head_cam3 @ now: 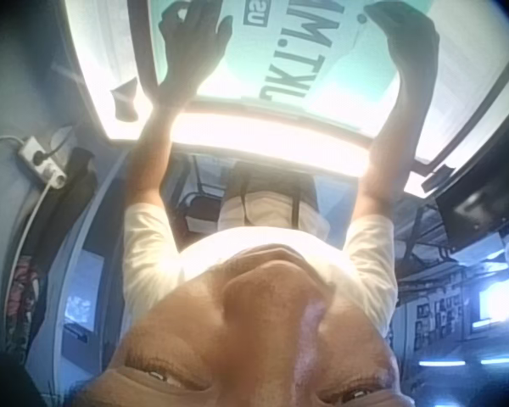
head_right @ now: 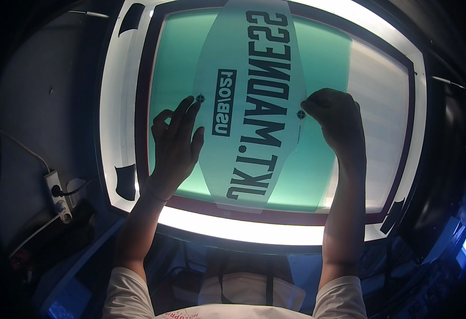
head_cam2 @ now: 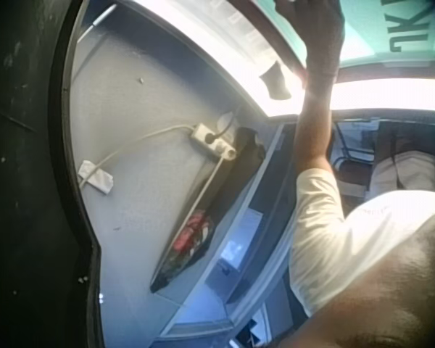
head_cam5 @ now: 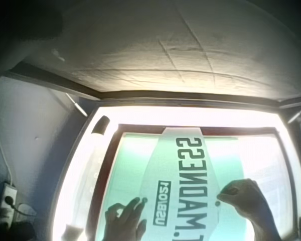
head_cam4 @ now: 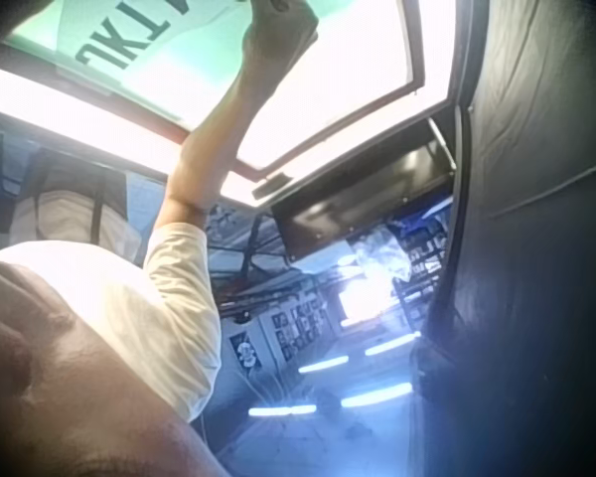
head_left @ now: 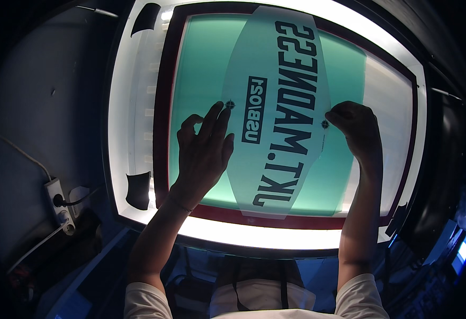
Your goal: The person prepares a screen for printing by aligning a stencil on a light box, securing it with tape, and placing a pre-coated screen over the design to expose it.
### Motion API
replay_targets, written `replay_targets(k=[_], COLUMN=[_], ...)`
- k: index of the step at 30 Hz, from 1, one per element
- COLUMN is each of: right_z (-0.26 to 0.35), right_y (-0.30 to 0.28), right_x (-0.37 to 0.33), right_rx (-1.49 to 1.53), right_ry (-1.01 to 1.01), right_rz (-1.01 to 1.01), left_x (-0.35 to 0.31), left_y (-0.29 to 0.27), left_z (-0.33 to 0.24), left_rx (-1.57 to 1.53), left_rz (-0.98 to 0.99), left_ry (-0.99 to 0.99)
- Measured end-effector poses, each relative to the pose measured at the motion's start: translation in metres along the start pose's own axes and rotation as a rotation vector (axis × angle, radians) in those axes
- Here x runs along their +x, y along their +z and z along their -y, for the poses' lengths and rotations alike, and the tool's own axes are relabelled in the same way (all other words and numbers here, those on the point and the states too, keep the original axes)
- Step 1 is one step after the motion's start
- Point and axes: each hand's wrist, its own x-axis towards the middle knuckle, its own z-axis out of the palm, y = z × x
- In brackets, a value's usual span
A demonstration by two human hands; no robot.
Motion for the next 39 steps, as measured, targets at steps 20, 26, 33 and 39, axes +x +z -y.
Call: replay_targets(k=[20,26,33,39], right_z=[-0.003,-0.007,-0.005,-0.005], right_y=[0.0,0.001,0.003,0.0], right_x=[-0.003,-0.001,-0.006,-0.004], right_rx=[0.022,0.009,0.063,0.024], right_ry=[-0.052,-0.099,-0.078,-0.052], right_rz=[-0.043,-0.048,-0.066,-0.006], left_x=[0.017,0.023,0.033,0.038], left_y=[-0.02,-0.014,-0.013,-0.003], left_z=[-0.016,-0.03,-0.057,-0.071], left_rx=[0.115,0.041,0.211,0.196], left_rz=[0.098,0.069,0.074,0.018], left_ry=[0.062,0.045,-0.04,-0.115])
